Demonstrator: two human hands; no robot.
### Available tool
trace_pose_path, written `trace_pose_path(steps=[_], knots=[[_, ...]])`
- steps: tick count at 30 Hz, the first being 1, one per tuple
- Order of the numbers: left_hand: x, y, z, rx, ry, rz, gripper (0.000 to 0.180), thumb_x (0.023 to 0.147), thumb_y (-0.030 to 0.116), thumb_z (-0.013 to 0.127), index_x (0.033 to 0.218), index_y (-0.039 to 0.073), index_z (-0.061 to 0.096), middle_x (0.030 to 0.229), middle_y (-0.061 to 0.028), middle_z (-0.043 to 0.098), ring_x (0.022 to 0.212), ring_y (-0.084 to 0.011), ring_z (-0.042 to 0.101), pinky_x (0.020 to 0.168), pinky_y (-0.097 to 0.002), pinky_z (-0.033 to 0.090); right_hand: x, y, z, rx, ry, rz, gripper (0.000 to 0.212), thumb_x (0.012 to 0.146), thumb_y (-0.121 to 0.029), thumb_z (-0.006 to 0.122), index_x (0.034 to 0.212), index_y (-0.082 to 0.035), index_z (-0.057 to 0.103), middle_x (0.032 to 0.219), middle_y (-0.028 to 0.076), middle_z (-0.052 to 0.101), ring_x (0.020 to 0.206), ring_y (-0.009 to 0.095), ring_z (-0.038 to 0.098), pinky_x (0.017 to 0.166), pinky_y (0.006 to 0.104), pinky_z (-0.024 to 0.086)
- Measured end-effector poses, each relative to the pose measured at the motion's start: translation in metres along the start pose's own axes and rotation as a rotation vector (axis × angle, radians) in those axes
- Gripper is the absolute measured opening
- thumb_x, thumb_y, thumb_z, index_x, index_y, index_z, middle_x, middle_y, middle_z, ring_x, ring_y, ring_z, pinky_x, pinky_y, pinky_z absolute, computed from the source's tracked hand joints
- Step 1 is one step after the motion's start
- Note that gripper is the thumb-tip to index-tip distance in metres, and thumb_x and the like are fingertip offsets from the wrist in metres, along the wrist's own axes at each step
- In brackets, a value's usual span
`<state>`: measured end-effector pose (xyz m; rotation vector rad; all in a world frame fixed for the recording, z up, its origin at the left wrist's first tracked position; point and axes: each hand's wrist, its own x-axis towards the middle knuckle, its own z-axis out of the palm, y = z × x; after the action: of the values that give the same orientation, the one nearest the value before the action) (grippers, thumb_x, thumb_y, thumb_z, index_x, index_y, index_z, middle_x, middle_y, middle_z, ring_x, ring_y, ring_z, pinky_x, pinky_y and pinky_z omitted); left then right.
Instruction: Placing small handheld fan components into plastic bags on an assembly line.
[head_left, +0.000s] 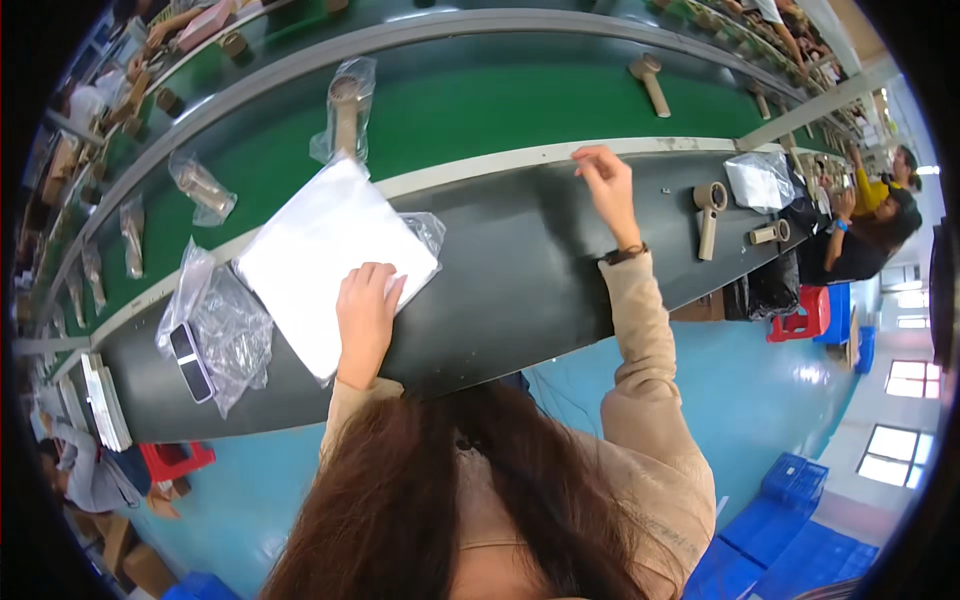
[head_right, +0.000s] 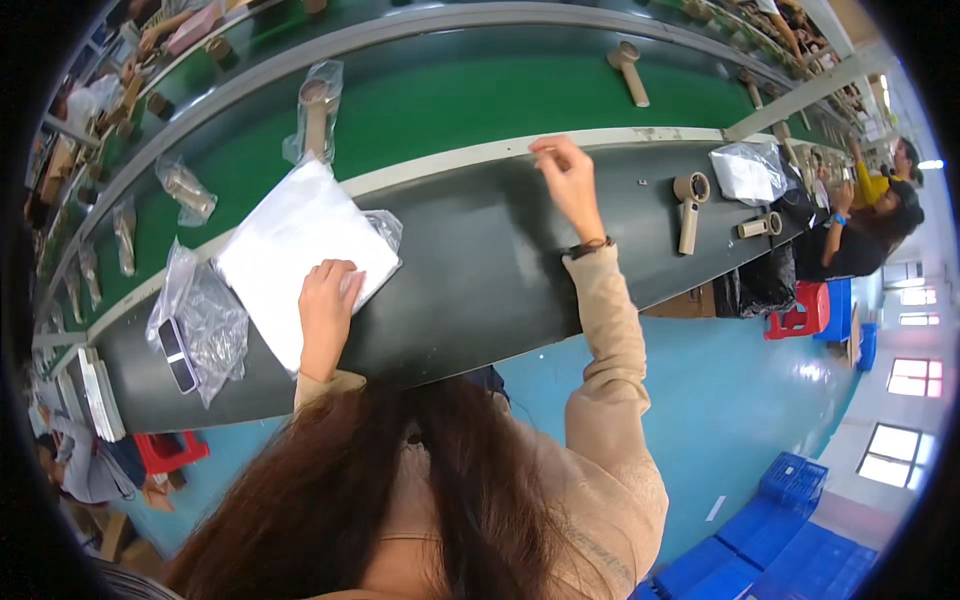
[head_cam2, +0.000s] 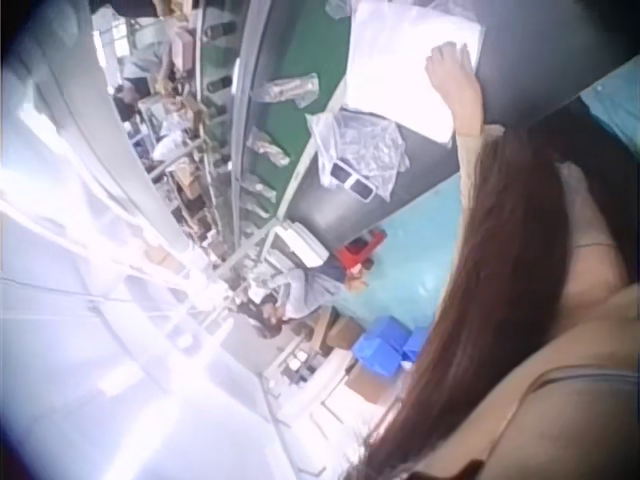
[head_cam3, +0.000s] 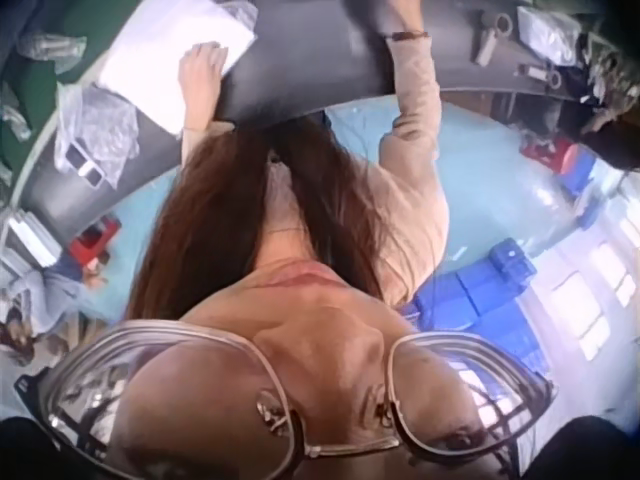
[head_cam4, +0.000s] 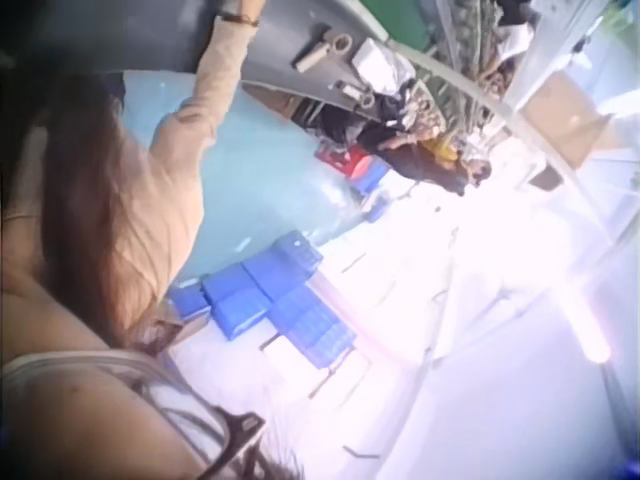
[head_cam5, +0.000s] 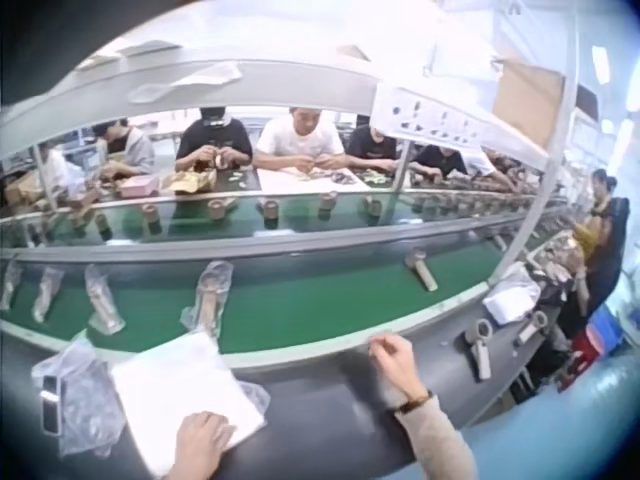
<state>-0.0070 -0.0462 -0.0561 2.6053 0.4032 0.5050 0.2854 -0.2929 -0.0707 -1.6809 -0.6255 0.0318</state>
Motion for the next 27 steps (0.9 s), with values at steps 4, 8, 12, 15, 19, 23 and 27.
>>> trace_pose_path(steps=[4, 8, 12, 15, 19, 23, 27], knots=[[0.005, 0.005, -0.011, 0.014, -0.036, 0.098, 0.014, 0.079, 0.008, 0.069, 0.092, 0.004, 0.062, 0.097, -0.0084, 0.060, 0.094, -0.0286, 0.054, 0.081, -0.0391, 0.041, 0.073, 0.050, -0.072, -0.317, 0.139, -0.004, 0.013, 0.089, -0.012, 0.060, 0.097, -0.003, 0.067, 0.082, 0.004, 0.069, 0.074, 0.013, 0.063, 0.069, 0.0274, 0.049], [0.004, 0.001, -0.015, 0.052, -0.038, 0.127, 0.014, 0.079, 0.007, 0.068, 0.091, 0.004, 0.063, 0.098, -0.0088, 0.060, 0.094, -0.0292, 0.055, 0.082, -0.0400, 0.041, 0.156, 0.106, -0.127, -0.871, 0.347, 0.001, 0.036, 0.083, -0.035, 0.066, 0.108, -0.009, 0.064, 0.100, 0.016, 0.066, 0.088, 0.033, 0.065, 0.075, 0.0392, 0.051], [-0.002, -0.004, -0.014, 0.057, 0.050, 0.086, 0.014, 0.077, 0.007, 0.070, 0.087, 0.005, 0.060, 0.098, -0.0093, 0.062, 0.092, -0.0295, 0.056, 0.079, -0.0406, 0.043, 0.222, 0.133, -0.127, -1.161, 0.465, 0.168, 0.074, 0.073, -0.057, 0.071, 0.128, -0.012, 0.050, 0.118, 0.023, 0.057, 0.104, 0.042, 0.059, 0.084, 0.0492, 0.050], [-0.004, -0.005, -0.015, 0.007, -0.067, -0.061, 0.024, 0.076, 0.009, 0.073, 0.094, 0.004, 0.058, 0.091, -0.0125, 0.064, 0.085, -0.0331, 0.059, 0.075, -0.0382, 0.047, 0.246, 0.144, -0.126, -1.067, 0.346, 0.367, 0.112, 0.060, -0.073, 0.072, 0.144, -0.010, 0.032, 0.131, 0.026, 0.051, 0.116, 0.044, 0.054, 0.097, 0.0523, 0.043], [0.007, -0.010, -0.020, -0.298, -0.125, -0.198, 0.042, 0.071, 0.013, 0.080, 0.105, 0.001, 0.059, 0.097, -0.0128, 0.066, 0.091, -0.0262, 0.064, 0.083, -0.0336, 0.050, 0.269, 0.165, -0.157, -1.182, 0.311, 0.375, 0.085, 0.066, -0.060, 0.075, 0.127, -0.006, 0.051, 0.125, 0.021, 0.059, 0.117, 0.038, 0.057, 0.096, 0.0495, 0.046], [0.011, -0.017, -0.030, -0.300, -0.145, -0.195, 0.031, 0.077, 0.012, 0.075, 0.103, 0.001, 0.062, 0.099, -0.0117, 0.065, 0.091, -0.0280, 0.064, 0.082, -0.0340, 0.050, 0.263, 0.120, -0.117, -1.181, 0.205, 0.108, 0.075, 0.068, -0.055, 0.074, 0.120, -0.006, 0.052, 0.114, 0.023, 0.063, 0.108, 0.041, 0.060, 0.090, 0.0491, 0.048], [0.008, -0.022, -0.027, -0.210, -0.130, 0.007, 0.028, 0.077, 0.013, 0.074, 0.102, 0.003, 0.063, 0.099, -0.0103, 0.063, 0.092, -0.0313, 0.060, 0.082, -0.0366, 0.049, 0.205, 0.041, -0.076, -1.053, 0.223, -0.046, 0.078, 0.069, -0.056, 0.075, 0.123, -0.005, 0.052, 0.112, 0.022, 0.064, 0.105, 0.039, 0.062, 0.089, 0.0465, 0.047]])
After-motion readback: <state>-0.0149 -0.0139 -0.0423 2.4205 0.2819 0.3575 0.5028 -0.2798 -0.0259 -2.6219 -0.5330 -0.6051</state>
